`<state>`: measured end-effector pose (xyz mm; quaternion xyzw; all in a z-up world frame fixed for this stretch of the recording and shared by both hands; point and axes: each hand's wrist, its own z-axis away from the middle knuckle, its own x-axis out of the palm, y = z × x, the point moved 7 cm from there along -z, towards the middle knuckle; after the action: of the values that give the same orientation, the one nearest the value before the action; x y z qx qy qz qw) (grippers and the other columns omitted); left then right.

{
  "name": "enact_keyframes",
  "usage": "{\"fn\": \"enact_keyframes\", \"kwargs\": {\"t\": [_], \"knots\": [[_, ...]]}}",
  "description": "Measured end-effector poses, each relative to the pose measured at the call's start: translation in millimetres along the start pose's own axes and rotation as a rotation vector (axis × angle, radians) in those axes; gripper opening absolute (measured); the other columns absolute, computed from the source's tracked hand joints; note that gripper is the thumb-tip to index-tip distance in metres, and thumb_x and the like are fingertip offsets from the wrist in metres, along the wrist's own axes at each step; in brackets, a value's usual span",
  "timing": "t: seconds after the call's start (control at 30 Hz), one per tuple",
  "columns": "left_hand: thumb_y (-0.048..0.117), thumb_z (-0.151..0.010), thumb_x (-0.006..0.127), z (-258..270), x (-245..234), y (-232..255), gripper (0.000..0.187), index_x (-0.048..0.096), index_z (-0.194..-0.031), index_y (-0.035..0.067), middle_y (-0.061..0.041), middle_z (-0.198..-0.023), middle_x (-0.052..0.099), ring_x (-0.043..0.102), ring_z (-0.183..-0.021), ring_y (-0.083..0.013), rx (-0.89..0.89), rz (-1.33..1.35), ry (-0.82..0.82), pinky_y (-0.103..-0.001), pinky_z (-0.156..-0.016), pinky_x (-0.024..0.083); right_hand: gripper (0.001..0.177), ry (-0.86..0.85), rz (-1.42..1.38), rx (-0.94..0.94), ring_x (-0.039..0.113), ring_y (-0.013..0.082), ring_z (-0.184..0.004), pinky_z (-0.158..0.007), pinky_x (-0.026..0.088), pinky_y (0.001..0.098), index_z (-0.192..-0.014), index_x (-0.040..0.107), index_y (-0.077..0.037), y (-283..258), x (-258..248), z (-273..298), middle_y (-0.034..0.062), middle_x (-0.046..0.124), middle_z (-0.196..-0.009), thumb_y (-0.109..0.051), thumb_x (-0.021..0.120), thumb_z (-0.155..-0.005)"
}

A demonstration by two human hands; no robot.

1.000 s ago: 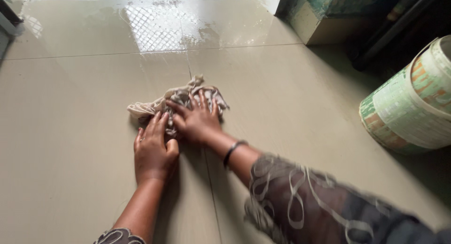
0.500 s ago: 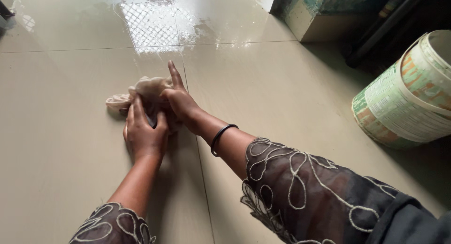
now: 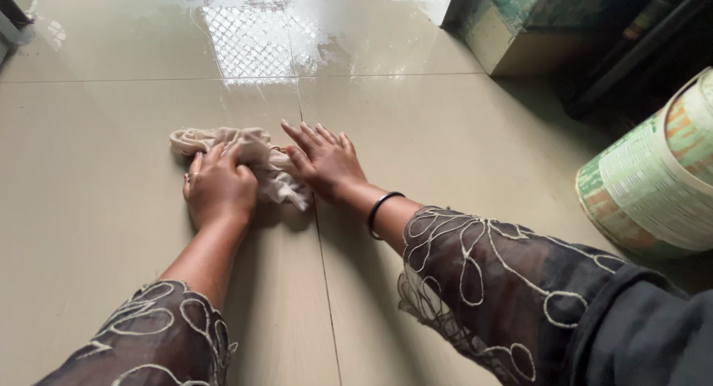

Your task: The person wipes down the wet tiled floor by hand using a cloth.

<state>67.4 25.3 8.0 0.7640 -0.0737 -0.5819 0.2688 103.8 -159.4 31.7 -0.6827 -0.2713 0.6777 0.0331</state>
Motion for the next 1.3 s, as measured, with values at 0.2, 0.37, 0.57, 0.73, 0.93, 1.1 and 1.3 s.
{"fn": "enact_keyframes", "kwargs": {"t": [0.2,0.37,0.57,0.73,0.93,1.1,1.3], "knots": [[0.061,-0.085,0.065,3,1,9,0.069,0.057,-0.145,0.028,-0.007,-0.156,0.046,0.034,-0.147,-0.0321,0.012,-0.089,0.118,-0.057,-0.12,0.018,0.056,-0.015,0.246,-0.198,0.016,0.0274,-0.157,-0.124,0.009,0.0557,-0.158,0.032,-0.039,12,8,-11,0.0048,0.024,-0.17,-0.055,0.03,-0.104],[0.069,-0.078,0.068,-9,4,18,0.08,0.057,-0.148,0.031,-0.008,-0.156,0.048,0.035,-0.146,-0.0329,0.009,-0.164,0.152,-0.059,-0.118,0.018,0.058,-0.063,0.265,-0.165,0.015,0.0273,-0.156,-0.123,0.007,0.0558,-0.156,0.035,-0.04,8,4,-18,0.0051,0.022,-0.168,-0.059,0.03,-0.101],[0.07,-0.079,0.068,-29,9,19,0.082,0.056,-0.149,0.03,-0.009,-0.157,0.048,0.036,-0.147,-0.0322,0.108,-0.162,0.183,-0.058,-0.121,0.019,0.058,-0.029,0.264,-0.151,0.016,0.0286,-0.156,-0.123,0.007,0.0576,-0.157,0.035,-0.038,10,-1,-37,0.0066,0.022,-0.168,-0.058,0.03,-0.103],[0.071,-0.076,0.067,-45,13,25,0.085,0.057,-0.15,0.029,-0.007,-0.158,0.048,0.037,-0.148,-0.0324,0.181,-0.172,0.2,-0.057,-0.12,0.022,0.058,0.014,0.272,-0.141,0.017,0.0305,-0.155,-0.122,0.009,0.0583,-0.157,0.037,-0.036,9,-1,-43,0.0082,0.024,-0.168,-0.055,0.033,-0.102],[0.07,-0.08,0.065,-41,8,31,0.078,0.058,-0.148,0.031,-0.002,-0.164,0.045,0.038,-0.15,-0.0309,0.144,-0.246,0.17,-0.053,-0.124,0.024,0.058,0.013,0.265,-0.115,0.019,0.0301,-0.156,-0.123,0.01,0.0582,-0.157,0.037,-0.036,6,-6,-40,0.0075,0.026,-0.168,-0.054,0.035,-0.102],[0.072,-0.075,0.065,-43,6,35,0.085,0.057,-0.149,0.032,-0.002,-0.161,0.044,0.038,-0.147,-0.032,0.123,-0.255,0.134,-0.053,-0.121,0.024,0.056,0.017,0.281,-0.095,0.019,0.0295,-0.156,-0.123,0.01,0.0583,-0.156,0.037,-0.038,8,-4,-43,0.0062,0.026,-0.168,-0.053,0.035,-0.103],[0.068,-0.076,0.065,-46,13,33,0.083,0.059,-0.149,0.03,-0.004,-0.159,0.047,0.038,-0.149,-0.0298,0.166,-0.248,0.132,-0.048,-0.122,0.026,0.056,0.026,0.332,-0.104,0.019,0.0301,-0.154,-0.121,0.01,0.0585,-0.156,0.037,-0.04,9,-5,-47,0.0057,0.025,-0.168,-0.053,0.036,-0.101]]}}
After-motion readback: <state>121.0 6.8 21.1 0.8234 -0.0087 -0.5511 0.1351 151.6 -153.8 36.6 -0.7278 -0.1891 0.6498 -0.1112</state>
